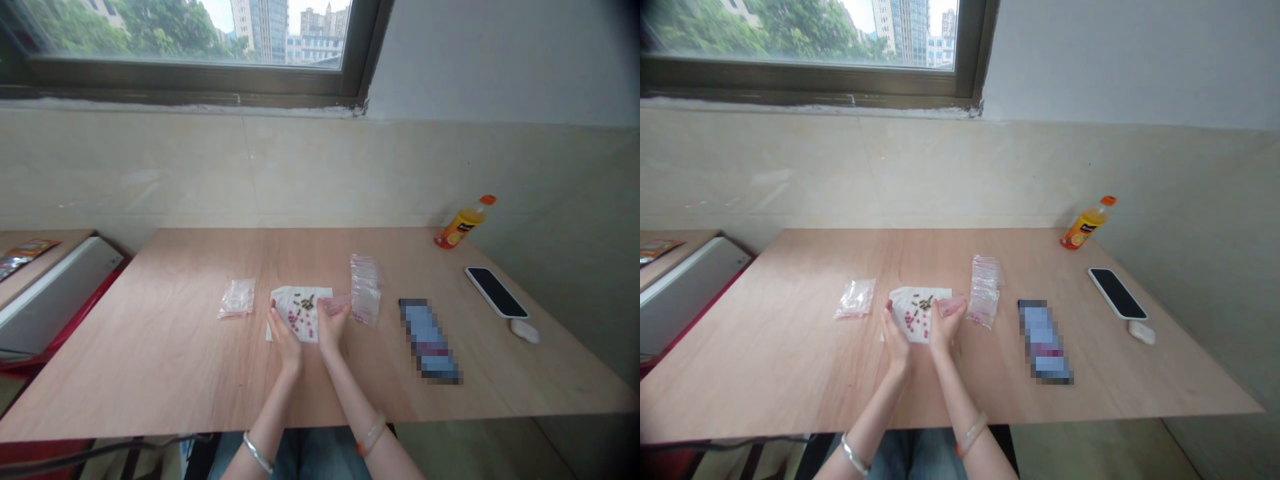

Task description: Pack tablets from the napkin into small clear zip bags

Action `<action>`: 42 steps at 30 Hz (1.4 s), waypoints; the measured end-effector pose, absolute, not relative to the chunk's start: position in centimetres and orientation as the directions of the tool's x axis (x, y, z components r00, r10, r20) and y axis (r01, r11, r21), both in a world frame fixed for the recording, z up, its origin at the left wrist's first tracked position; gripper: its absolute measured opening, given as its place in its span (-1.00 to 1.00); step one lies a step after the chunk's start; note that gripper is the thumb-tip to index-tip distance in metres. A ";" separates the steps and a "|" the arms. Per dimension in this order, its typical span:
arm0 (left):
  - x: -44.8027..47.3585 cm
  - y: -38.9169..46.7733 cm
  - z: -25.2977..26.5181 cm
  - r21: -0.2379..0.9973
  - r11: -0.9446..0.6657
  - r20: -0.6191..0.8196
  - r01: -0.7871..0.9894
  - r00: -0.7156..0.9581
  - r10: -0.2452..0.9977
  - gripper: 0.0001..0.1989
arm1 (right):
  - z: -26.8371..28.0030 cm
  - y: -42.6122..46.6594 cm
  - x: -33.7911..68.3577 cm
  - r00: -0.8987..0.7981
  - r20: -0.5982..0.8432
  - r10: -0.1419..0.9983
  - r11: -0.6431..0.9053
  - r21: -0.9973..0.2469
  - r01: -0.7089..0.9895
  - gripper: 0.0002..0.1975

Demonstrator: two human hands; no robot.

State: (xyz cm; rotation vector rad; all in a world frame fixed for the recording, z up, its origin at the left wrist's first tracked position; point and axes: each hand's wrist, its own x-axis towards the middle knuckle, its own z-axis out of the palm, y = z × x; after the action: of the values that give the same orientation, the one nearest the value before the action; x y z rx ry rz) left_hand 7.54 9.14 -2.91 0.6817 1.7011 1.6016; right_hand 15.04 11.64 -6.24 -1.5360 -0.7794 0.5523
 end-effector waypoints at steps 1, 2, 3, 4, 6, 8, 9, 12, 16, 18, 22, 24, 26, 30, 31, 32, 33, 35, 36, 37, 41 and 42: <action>7.6 9.1 -2.9 0.992 0.099 -0.130 -0.084 -0.622 0.772 -0.46 | -6.0 11.5 14.7 0.667 0.104 0.738 -0.028 -0.983 0.184 -0.27; 7.6 9.0 -2.8 0.991 0.099 -0.133 -0.088 -0.622 0.772 -0.46 | -5.7 11.3 14.3 0.673 0.108 0.732 -0.039 -0.979 0.199 -0.25; 7.6 9.0 -2.7 0.990 0.103 -0.141 -0.097 -0.621 0.771 -0.46 | -5.4 11.1 14.0 0.666 0.116 0.737 -0.038 -0.976 0.212 -0.24; 7.5 9.0 -2.6 0.988 0.108 -0.152 -0.108 -0.621 0.769 -0.45 | -5.2 11.0 13.7 0.645 0.135 0.752 -0.026 -0.972 0.234 -0.23; 7.3 8.9 -2.6 0.985 0.112 -0.169 -0.131 -0.619 0.767 -0.45 | -4.8 10.7 13.3 0.593 0.176 0.785 0.005 -0.960 0.279 -0.24; 7.1 9.0 -2.7 0.983 0.102 -0.173 -0.150 -0.612 0.771 -0.45 | -4.6 10.5 13.2 0.553 0.187 0.812 0.011 -0.952 0.305 -0.24; 7.0 9.0 -2.9 0.983 0.095 -0.172 -0.157 -0.608 0.775 -0.46 | -4.7 10.4 13.1 0.542 0.182 0.821 0.005 -0.951 0.311 -0.24; 6.7 9.1 -3.2 0.978 0.084 -0.182 -0.191 -0.588 0.788 -0.45 | -4.9 10.3 13.2 0.525 0.165 0.835 -0.013 -0.948 0.319 -0.23; 6.4 9.2 -3.3 0.968 0.076 -0.206 -0.241 -0.580 0.788 -0.46 | -5.2 10.4 13.3 0.529 0.185 0.828 0.002 -0.945 0.326 -0.23; 6.3 9.3 -3.3 0.961 0.063 -0.215 -0.271 -0.579 0.787 -0.47 | -5.3 10.4 13.3 0.533 0.184 0.825 0.013 -0.951 0.309 -0.23; 5.9 9.5 -3.2 0.943 0.046 -0.236 -0.330 -0.564 0.791 -0.50 | -5.2 10.5 13.5 0.552 0.159 0.819 0.046 -0.976 0.213 -0.19; 5.6 9.6 -2.9 0.936 0.033 -0.234 -0.350 -0.549 0.802 -0.52 | -5.1 10.8 13.9 0.578 0.124 0.807 0.081 -0.992 0.101 -0.16; 5.1 9.5 -2.2 0.933 0.029 -0.232 -0.358 -0.539 0.810 -0.53 | -4.9 11.1 14.5 0.593 0.071 0.802 0.105 -0.994 -0.024 -0.17; 4.1 9.4 0.3 0.944 0.093 -0.245 -0.316 -0.485 0.840 -0.63 | -3.3 11.6 16.0 0.573 -0.104 0.813 0.074 -0.957 -0.279 -0.42; 3.8 9.3 1.0 0.946 0.121 -0.250 -0.299 -0.445 0.860 -0.65 | -2.4 11.4 16.3 0.544 -0.154 0.825 0.055 -0.936 -0.349 -0.49; 3.5 9.3 1.8 0.949 0.150 -0.255 -0.277 -0.395 0.883 -0.65 | -1.4 11.2 16.5 0.494 -0.200 0.846 0.028 -0.909 -0.415 -0.54; 3.2 9.3 2.6 0.952 0.179 -0.259 -0.249 -0.337 0.905 -0.64 | -0.3 10.8 16.7 0.421 -0.235 0.876 -0.009 -0.881 -0.472 -0.56; 2.7 9.3 4.1 0.958 0.221 -0.256 -0.181 -0.200 0.946 -0.62 | 2.1 9.9 16.7 0.176 -0.269 0.947 -0.135 -0.830 -0.541 -0.60; 2.4 9.4 4.8 0.961 0.229 -0.249 -0.153 -0.126 0.960 -0.62 | 3.2 9.5 16.6 0.041 -0.273 0.961 -0.208 -0.815 -0.541 -0.64; 2.1 9.5 5.3 0.964 0.233 -0.241 -0.128 -0.052 0.969 -0.62 | 4.1 9.0 16.4 -0.072 -0.273 0.959 -0.270 -0.807 -0.525 -0.69; 0.9 9.8 6.2 0.972 0.229 -0.222 -0.053 0.112 0.969 -0.73 | 5.5 8.1 15.2 -0.292 -0.300 0.908 -0.407 -0.792 -0.455 -0.72; 0.5 9.9 6.1 0.975 0.217 -0.213 -0.038 0.091 0.973 -0.75 | 5.4 8.0 14.8 -0.320 -0.301 0.899 -0.423 -0.788 -0.447 -0.69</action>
State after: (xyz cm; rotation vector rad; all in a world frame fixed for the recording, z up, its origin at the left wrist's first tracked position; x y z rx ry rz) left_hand 0.54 9.92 6.14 1.0550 1.2066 1.0097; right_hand 14.82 8.02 5.40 -0.9320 -0.7428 1.8702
